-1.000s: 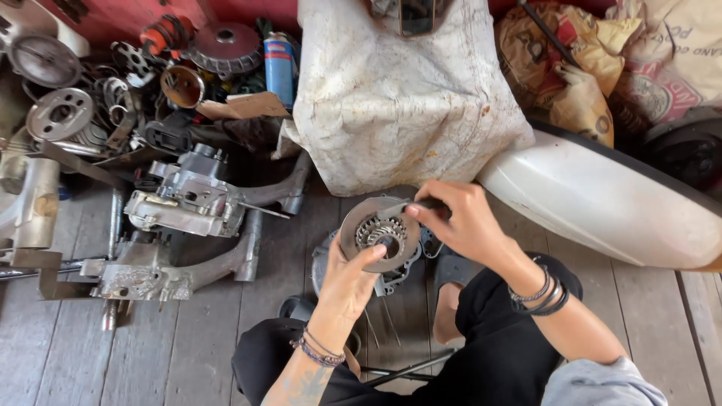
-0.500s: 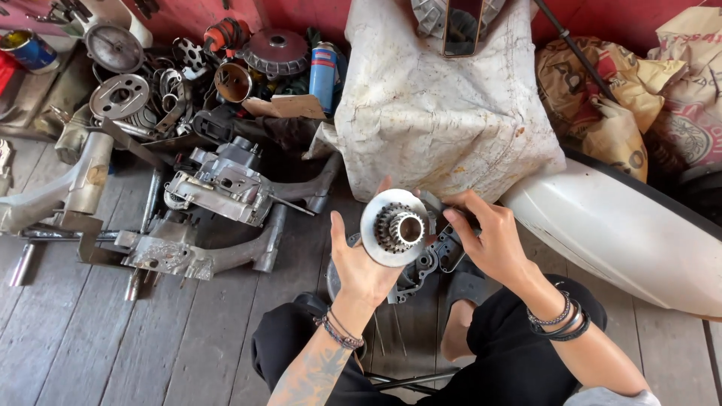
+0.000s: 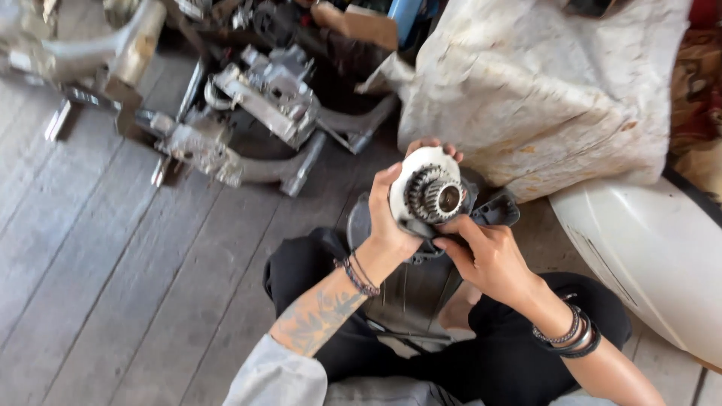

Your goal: Cleaning and scraping debris from a motorcycle clutch hub using a small tool while sitting on the floor.

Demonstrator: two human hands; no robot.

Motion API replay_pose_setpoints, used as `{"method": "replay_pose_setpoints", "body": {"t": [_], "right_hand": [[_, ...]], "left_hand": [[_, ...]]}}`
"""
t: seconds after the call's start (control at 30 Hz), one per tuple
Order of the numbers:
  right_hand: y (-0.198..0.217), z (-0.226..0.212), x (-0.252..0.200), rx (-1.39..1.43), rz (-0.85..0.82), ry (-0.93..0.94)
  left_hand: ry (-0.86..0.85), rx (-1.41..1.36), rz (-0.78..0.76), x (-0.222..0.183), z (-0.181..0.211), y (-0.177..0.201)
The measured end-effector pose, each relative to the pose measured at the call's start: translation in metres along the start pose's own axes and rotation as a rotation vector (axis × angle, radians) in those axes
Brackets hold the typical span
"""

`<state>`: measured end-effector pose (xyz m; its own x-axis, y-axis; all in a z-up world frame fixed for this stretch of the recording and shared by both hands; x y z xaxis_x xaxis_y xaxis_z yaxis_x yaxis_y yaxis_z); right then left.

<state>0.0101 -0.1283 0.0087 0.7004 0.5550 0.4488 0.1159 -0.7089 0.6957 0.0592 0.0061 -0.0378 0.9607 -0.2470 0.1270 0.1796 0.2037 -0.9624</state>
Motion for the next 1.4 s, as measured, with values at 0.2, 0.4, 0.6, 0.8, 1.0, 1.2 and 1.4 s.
{"method": "replay_pose_setpoints", "body": {"t": [0.2,0.4,0.6,0.8,1.0,1.2,1.4], "right_hand": [[-0.011,0.010,-0.011,0.038,0.040,-0.045],[-0.002,0.011,-0.003,0.115,0.009,-0.122],[-0.003,0.019,-0.015,0.158,-0.035,-0.213],[-0.019,0.018,-0.039,0.189,-0.148,-0.254],[-0.033,0.000,-0.035,0.207,-0.240,-0.219],[-0.040,-0.013,-0.008,0.142,-0.335,-0.108],[-0.055,-0.009,0.000,0.197,-0.343,-0.184]], "left_hand": [[-0.048,-0.043,-0.017,-0.007,0.000,0.006],[-0.044,0.009,0.061,-0.007,-0.006,0.001],[0.013,-0.078,0.229,-0.019,-0.022,0.014],[0.123,0.024,0.493,-0.036,-0.031,0.024],[0.143,0.163,0.681,-0.056,-0.024,0.030],[0.156,0.126,0.820,-0.062,-0.008,0.054],[0.038,0.214,0.805,-0.060,0.008,0.047]]}}
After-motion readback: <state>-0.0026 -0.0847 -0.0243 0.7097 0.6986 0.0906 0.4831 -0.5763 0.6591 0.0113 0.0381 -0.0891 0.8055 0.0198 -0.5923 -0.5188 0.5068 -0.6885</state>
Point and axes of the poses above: each hand's wrist, its own x-axis towards the middle knuckle, its own y-axis out of the back of the hand, z = x × y, the point moved 4 cm from there along x, towards the middle knuckle, and after that the axes turned 6 degrees about y, right-handed, at the moved point
